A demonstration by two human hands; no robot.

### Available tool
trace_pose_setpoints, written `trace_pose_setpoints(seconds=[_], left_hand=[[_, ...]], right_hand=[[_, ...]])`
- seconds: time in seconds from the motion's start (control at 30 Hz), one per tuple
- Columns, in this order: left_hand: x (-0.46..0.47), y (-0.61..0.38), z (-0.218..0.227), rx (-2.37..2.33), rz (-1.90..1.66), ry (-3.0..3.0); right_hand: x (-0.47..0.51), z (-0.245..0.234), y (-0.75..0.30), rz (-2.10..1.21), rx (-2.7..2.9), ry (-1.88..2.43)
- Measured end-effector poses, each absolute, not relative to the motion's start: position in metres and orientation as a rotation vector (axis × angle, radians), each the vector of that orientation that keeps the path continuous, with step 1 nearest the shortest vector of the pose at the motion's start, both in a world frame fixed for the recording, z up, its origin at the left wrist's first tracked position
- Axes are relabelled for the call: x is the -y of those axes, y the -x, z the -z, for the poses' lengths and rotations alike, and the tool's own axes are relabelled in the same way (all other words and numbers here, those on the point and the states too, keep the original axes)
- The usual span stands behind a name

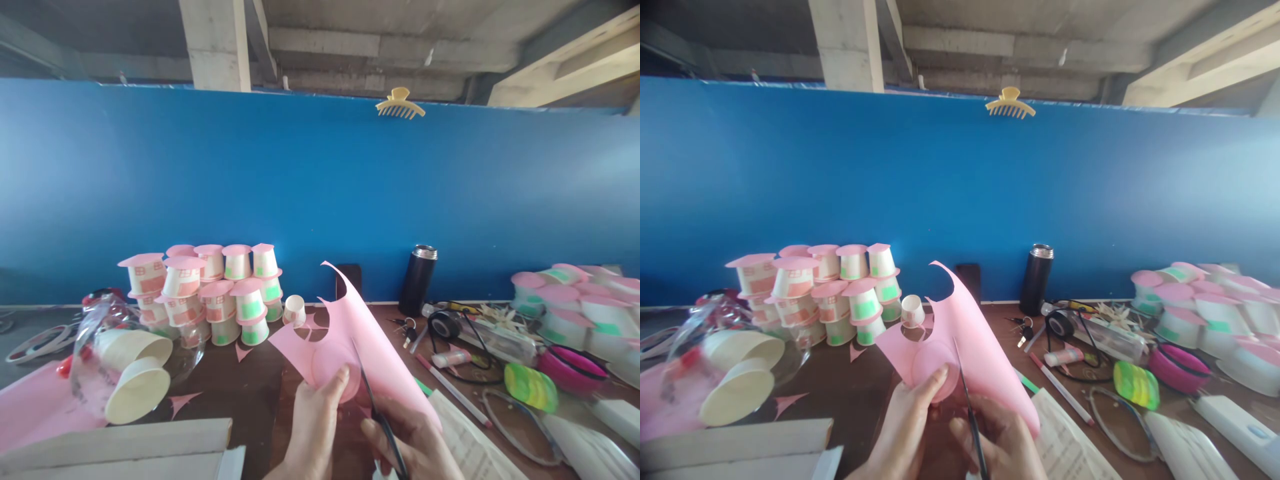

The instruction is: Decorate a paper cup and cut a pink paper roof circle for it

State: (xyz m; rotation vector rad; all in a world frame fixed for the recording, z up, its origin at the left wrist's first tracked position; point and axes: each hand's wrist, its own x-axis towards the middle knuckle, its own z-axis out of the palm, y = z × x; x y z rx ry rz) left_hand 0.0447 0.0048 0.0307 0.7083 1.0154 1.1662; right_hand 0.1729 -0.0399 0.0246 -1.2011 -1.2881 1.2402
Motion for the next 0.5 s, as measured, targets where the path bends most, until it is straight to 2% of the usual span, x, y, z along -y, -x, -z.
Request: trace_pose_setpoints(seconds=[0.5], left_hand=[[-0.0019, -0.0444, -0.0345, -0.951, -1.150, -0.718]], right_hand=[[0.0443, -0.0255, -0.1713, -1.184, 1.259, 1.233]])
